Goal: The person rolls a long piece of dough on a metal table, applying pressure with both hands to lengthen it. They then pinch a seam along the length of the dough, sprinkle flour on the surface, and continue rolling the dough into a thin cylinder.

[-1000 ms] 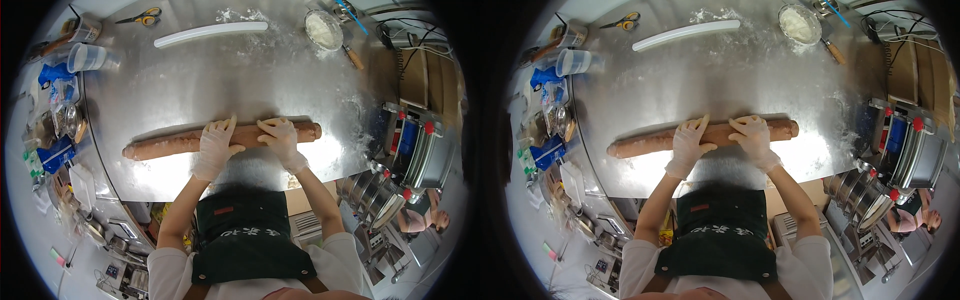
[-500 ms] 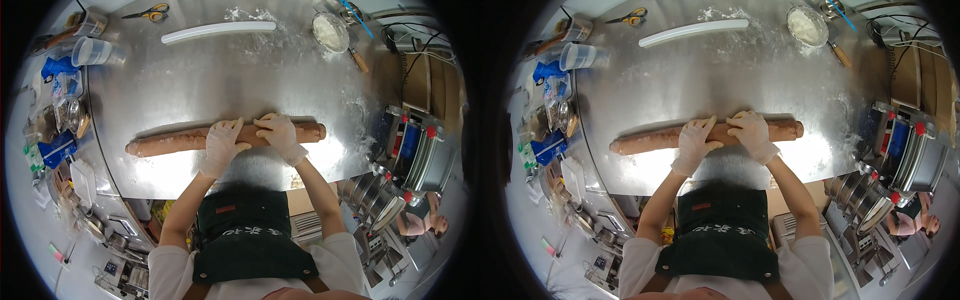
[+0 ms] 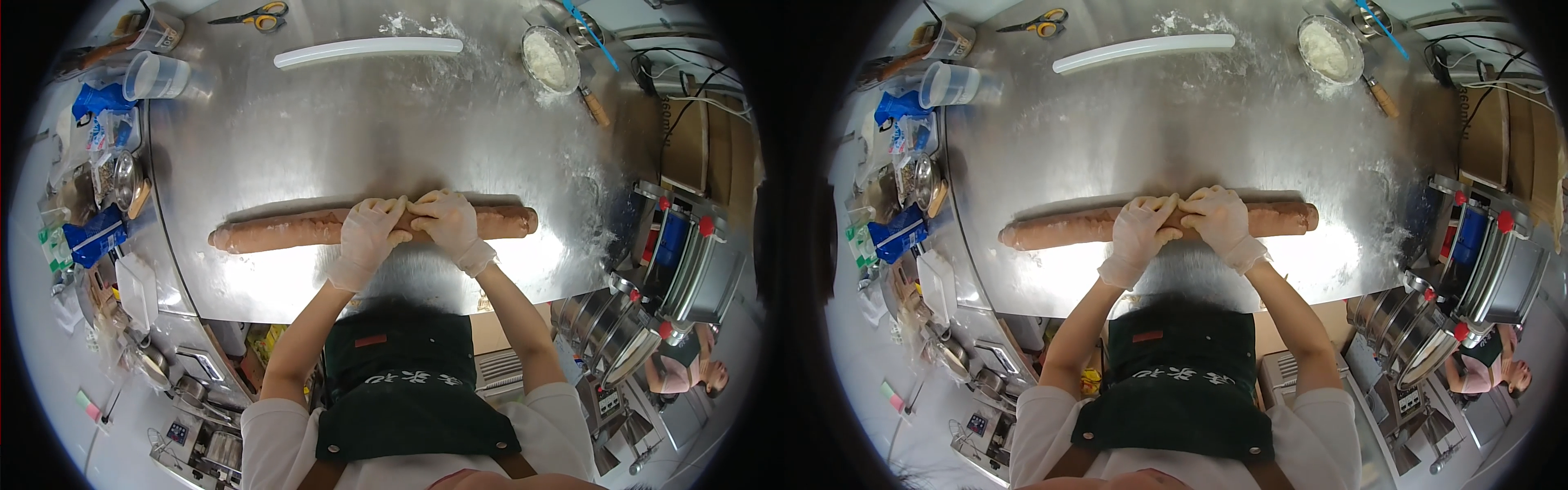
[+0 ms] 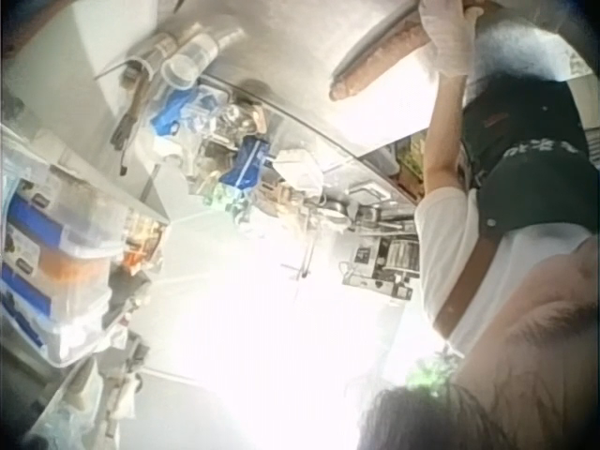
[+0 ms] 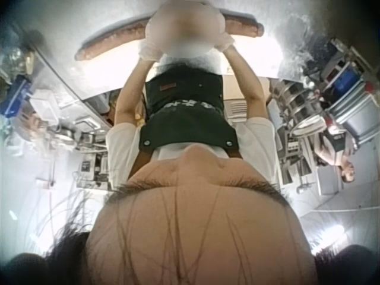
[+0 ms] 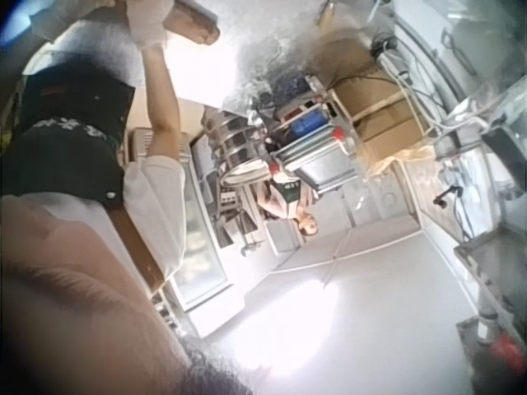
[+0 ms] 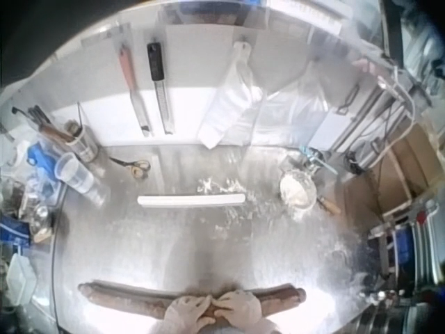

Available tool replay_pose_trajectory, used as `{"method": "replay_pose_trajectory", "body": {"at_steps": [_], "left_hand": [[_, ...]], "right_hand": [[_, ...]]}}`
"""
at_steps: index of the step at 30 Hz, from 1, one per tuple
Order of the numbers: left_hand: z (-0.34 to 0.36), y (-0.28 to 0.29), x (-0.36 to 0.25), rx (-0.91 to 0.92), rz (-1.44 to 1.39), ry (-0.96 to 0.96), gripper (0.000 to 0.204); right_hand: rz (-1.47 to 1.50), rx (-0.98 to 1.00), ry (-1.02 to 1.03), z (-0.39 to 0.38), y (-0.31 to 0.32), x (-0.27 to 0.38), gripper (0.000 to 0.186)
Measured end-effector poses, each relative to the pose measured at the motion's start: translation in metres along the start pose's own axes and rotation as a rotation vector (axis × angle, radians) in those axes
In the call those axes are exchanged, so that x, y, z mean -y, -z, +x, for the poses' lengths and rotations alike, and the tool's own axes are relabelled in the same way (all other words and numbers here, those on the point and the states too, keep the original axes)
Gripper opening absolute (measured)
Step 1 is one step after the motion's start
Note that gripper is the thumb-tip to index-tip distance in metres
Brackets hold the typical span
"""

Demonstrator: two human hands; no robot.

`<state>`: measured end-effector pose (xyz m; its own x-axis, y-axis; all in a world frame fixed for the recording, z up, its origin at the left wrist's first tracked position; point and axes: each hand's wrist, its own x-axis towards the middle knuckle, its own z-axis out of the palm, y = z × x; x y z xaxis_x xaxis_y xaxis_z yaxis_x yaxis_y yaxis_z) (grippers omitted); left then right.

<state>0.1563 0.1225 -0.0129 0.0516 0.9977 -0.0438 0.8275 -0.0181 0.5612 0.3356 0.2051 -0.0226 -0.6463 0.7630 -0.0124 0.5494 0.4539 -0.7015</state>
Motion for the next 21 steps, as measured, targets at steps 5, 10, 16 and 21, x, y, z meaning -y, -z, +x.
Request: {"method": "replay_pose_trajectory", "body": {"at_steps": [5,10,16,21], "left_hand": [[0.001,-0.007,-0.002,-0.154,-0.102,0.025,0.046],[0.003,0.0,0.008,-0.065,-0.123,0.086,0.04],[0.001,-0.01,0.02,-0.054,-0.236,0.111,0.042],[-0.001,0.018,0.025,-0.056,-0.2,0.217,0.051]], "right_hand": [[-0.058,0.001,0.017,-0.003,-0.005,-0.005,0.019],[0.071,-0.093,-0.027,0.001,-0.008,0.013,0.013],[0.069,0.01,-0.116,0.008,-0.024,0.013,0.018],[0.017,-0.013,-0.099,0.003,-0.025,0.008,0.022]]}}
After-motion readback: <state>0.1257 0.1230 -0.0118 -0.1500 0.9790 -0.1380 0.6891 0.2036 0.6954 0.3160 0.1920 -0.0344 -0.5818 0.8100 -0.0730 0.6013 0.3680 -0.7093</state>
